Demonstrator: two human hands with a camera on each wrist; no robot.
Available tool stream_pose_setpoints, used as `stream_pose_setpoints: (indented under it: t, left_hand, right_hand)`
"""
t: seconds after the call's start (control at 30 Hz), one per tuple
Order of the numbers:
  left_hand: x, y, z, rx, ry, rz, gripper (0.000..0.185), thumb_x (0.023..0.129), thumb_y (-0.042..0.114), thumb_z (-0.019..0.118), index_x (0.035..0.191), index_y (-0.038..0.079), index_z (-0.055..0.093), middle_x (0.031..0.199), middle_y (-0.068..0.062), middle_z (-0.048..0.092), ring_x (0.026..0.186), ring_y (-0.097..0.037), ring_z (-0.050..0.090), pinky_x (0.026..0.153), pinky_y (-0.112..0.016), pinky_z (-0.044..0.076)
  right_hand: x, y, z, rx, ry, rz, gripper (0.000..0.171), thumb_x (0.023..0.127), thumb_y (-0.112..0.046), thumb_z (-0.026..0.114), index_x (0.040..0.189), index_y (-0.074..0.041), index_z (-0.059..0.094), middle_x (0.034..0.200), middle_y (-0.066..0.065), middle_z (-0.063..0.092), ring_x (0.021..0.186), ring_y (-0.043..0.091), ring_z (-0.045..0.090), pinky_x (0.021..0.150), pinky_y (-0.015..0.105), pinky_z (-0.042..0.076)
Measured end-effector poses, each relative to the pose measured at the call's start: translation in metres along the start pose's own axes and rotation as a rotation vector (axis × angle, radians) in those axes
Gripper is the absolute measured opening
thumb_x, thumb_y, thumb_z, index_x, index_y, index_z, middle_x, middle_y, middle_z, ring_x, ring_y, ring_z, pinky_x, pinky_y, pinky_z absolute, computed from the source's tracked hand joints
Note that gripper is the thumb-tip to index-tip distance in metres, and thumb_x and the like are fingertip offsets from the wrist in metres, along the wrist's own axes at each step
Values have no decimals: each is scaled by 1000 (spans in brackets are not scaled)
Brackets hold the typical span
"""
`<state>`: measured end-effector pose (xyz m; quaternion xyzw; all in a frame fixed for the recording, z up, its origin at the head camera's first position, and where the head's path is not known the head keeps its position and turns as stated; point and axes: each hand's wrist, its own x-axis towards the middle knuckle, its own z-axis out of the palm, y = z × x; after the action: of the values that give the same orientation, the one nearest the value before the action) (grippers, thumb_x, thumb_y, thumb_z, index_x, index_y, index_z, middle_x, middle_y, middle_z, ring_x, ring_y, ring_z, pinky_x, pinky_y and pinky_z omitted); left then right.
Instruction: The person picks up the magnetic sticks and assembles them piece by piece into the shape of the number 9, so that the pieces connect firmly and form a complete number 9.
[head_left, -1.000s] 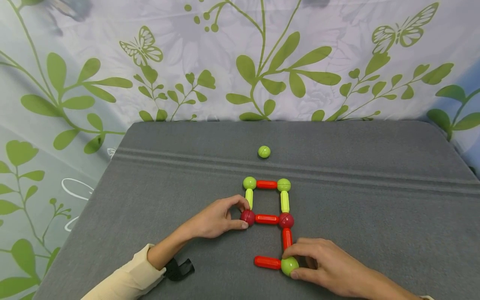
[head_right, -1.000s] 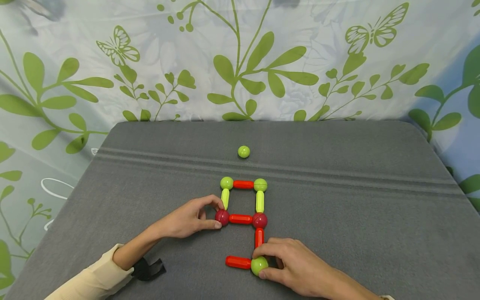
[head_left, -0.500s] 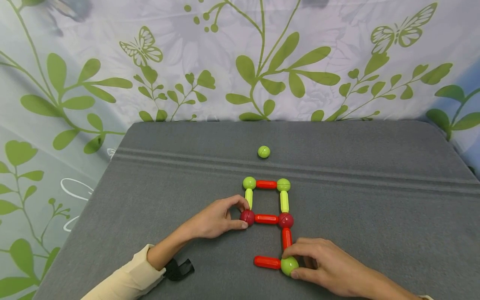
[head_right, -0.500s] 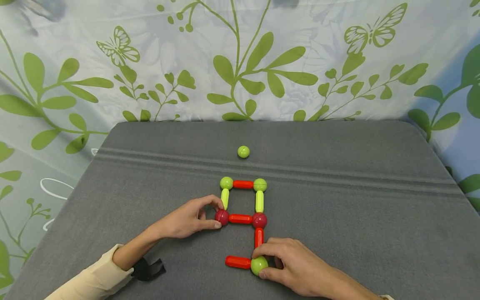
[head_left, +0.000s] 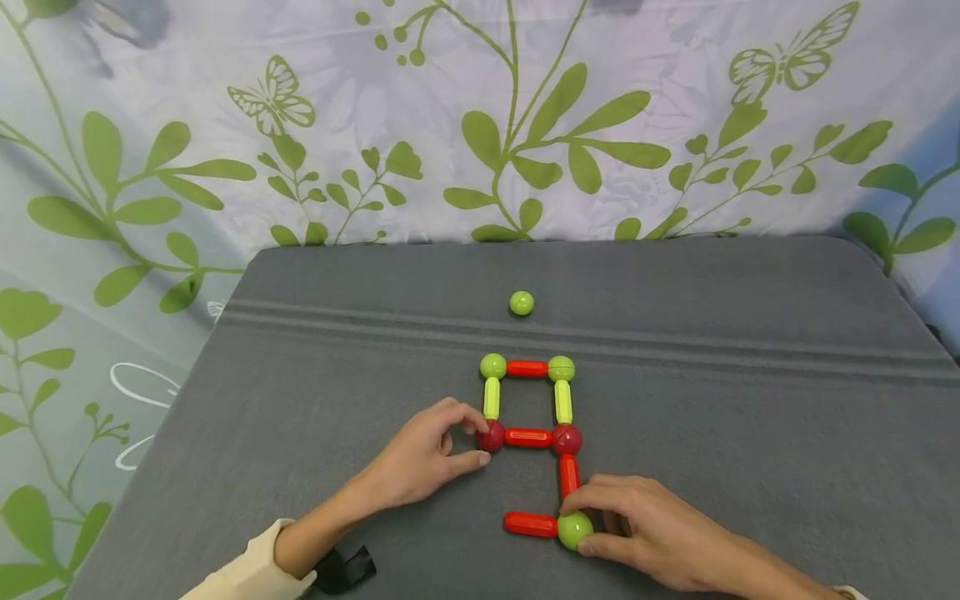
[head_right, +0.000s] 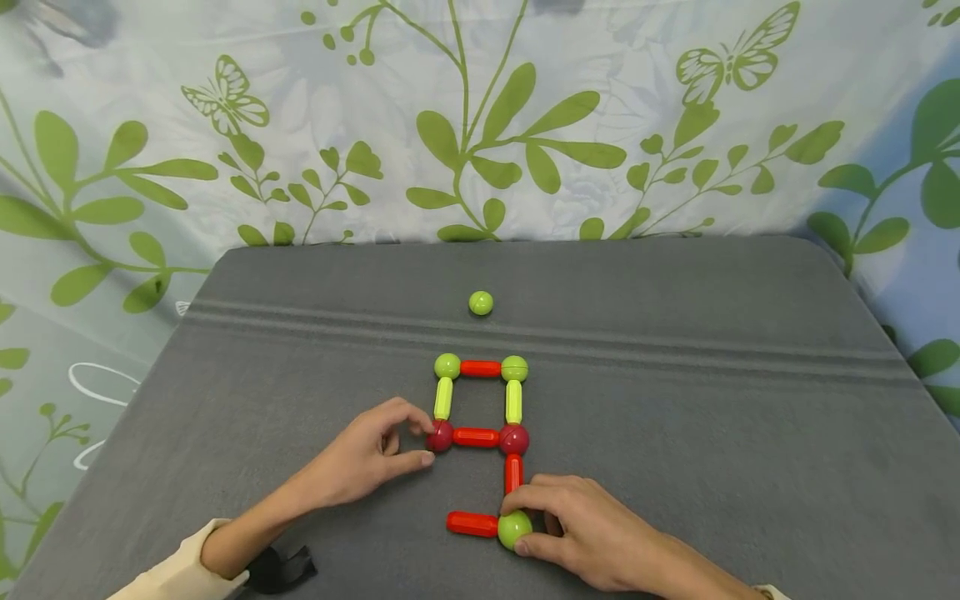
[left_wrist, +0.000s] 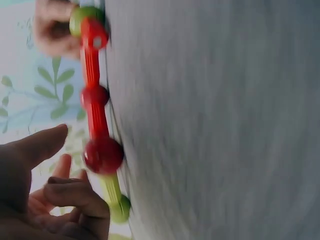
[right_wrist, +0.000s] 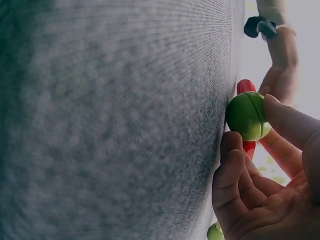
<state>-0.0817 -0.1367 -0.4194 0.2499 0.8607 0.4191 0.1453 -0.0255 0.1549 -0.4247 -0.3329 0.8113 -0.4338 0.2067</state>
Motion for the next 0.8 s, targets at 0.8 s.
stream_pose_setpoints:
  t: [0.8]
  left_hand:
    - [-14, 23, 42, 47, -297, 132, 23, 83, 23, 69, 105, 21, 60, 89, 16, 51, 61, 5, 44, 55, -15, 41]
  right_hand:
    - [1, 0, 2, 4, 21, -19, 22, 87, -31, 62, 109, -28, 59, 88, -15, 56, 70, 1, 51, 56, 20, 43]
